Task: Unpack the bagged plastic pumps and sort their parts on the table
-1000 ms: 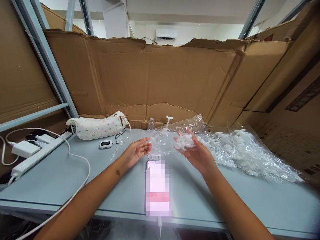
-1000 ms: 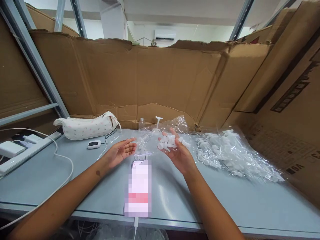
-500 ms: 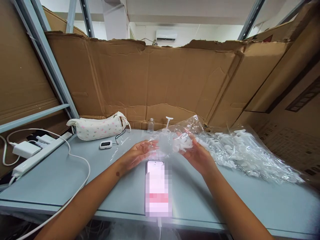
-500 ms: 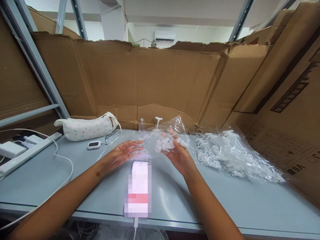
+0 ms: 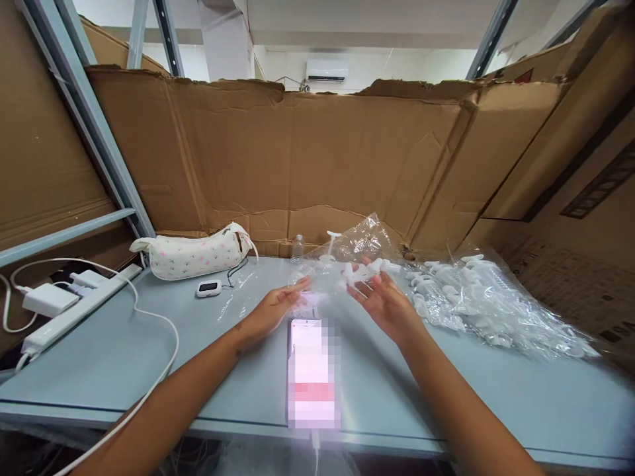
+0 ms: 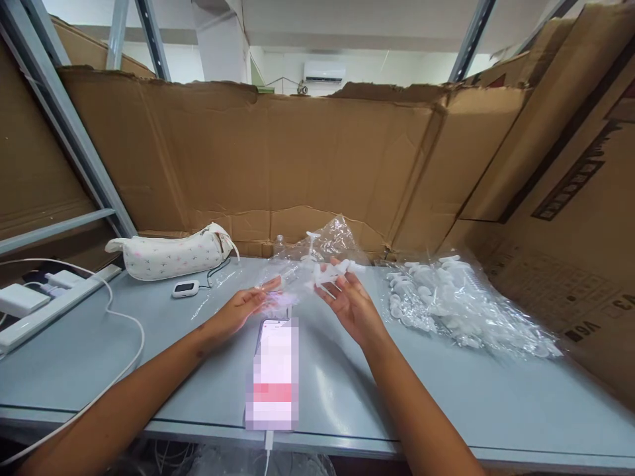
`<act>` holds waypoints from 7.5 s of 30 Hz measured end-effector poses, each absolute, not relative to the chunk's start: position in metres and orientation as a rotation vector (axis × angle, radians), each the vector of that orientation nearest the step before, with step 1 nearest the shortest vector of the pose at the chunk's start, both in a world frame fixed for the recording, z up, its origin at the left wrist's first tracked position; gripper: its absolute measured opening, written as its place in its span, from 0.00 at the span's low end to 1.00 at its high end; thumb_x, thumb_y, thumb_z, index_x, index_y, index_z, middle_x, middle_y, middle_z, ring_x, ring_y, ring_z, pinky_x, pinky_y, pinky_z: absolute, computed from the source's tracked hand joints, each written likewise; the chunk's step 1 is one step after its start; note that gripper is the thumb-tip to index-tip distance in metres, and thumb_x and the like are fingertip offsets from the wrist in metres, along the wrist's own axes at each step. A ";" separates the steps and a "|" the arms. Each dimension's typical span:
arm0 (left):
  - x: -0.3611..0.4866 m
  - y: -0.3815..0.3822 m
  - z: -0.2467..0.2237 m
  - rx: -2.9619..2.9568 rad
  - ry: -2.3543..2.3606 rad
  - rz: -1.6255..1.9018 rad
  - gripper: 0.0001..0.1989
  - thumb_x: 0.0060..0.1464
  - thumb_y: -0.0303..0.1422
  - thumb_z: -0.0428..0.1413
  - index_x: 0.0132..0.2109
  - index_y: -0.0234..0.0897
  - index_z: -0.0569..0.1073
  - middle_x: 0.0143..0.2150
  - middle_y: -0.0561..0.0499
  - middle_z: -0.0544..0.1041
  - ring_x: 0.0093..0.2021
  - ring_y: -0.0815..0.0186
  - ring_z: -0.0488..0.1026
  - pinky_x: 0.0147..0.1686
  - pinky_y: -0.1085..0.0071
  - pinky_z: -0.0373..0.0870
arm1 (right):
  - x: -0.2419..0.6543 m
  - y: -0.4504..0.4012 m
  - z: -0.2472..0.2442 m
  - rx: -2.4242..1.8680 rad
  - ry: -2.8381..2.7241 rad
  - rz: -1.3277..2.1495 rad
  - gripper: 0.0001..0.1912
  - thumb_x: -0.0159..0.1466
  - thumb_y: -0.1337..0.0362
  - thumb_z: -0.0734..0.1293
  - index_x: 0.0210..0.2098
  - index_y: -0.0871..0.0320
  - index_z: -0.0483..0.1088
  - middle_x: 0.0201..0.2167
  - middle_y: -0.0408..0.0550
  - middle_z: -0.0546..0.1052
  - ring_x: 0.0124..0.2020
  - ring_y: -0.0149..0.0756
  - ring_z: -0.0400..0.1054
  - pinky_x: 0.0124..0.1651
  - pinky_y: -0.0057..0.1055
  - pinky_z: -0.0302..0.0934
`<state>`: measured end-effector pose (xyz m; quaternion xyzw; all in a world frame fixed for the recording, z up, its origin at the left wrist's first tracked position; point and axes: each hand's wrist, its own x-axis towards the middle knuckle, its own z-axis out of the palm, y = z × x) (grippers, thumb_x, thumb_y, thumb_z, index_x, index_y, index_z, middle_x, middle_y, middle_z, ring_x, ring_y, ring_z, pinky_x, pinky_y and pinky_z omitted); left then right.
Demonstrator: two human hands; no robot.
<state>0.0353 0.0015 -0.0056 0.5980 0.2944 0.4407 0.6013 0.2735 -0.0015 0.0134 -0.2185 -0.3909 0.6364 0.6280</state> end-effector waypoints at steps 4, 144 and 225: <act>0.032 0.010 -0.008 1.218 0.684 1.110 0.22 0.52 0.45 0.58 0.52 0.43 0.74 0.63 0.46 0.62 0.61 0.53 0.62 0.61 0.56 0.54 | 0.274 -0.005 0.016 -0.515 -0.946 1.473 0.10 0.57 0.59 0.71 0.39 0.48 0.72 0.52 0.44 0.73 0.50 0.38 0.69 0.53 0.44 0.64; 0.039 -0.010 -0.001 1.383 0.666 1.078 0.38 0.52 0.33 0.60 0.65 0.56 0.52 0.68 0.41 0.48 0.35 0.66 0.75 0.32 0.69 0.72 | 0.268 -0.010 0.002 -0.751 -1.616 1.539 0.28 0.61 0.55 0.67 0.59 0.39 0.60 0.65 0.45 0.56 0.54 0.45 0.66 0.55 0.46 0.61; 0.031 -0.012 0.004 1.663 0.767 0.945 0.35 0.55 0.34 0.57 0.65 0.54 0.51 0.68 0.42 0.50 0.25 0.77 0.68 0.25 0.74 0.67 | 0.265 -0.012 0.003 -0.920 -1.577 1.257 0.27 0.63 0.55 0.63 0.61 0.41 0.58 0.62 0.41 0.62 0.29 0.31 0.72 0.50 0.42 0.62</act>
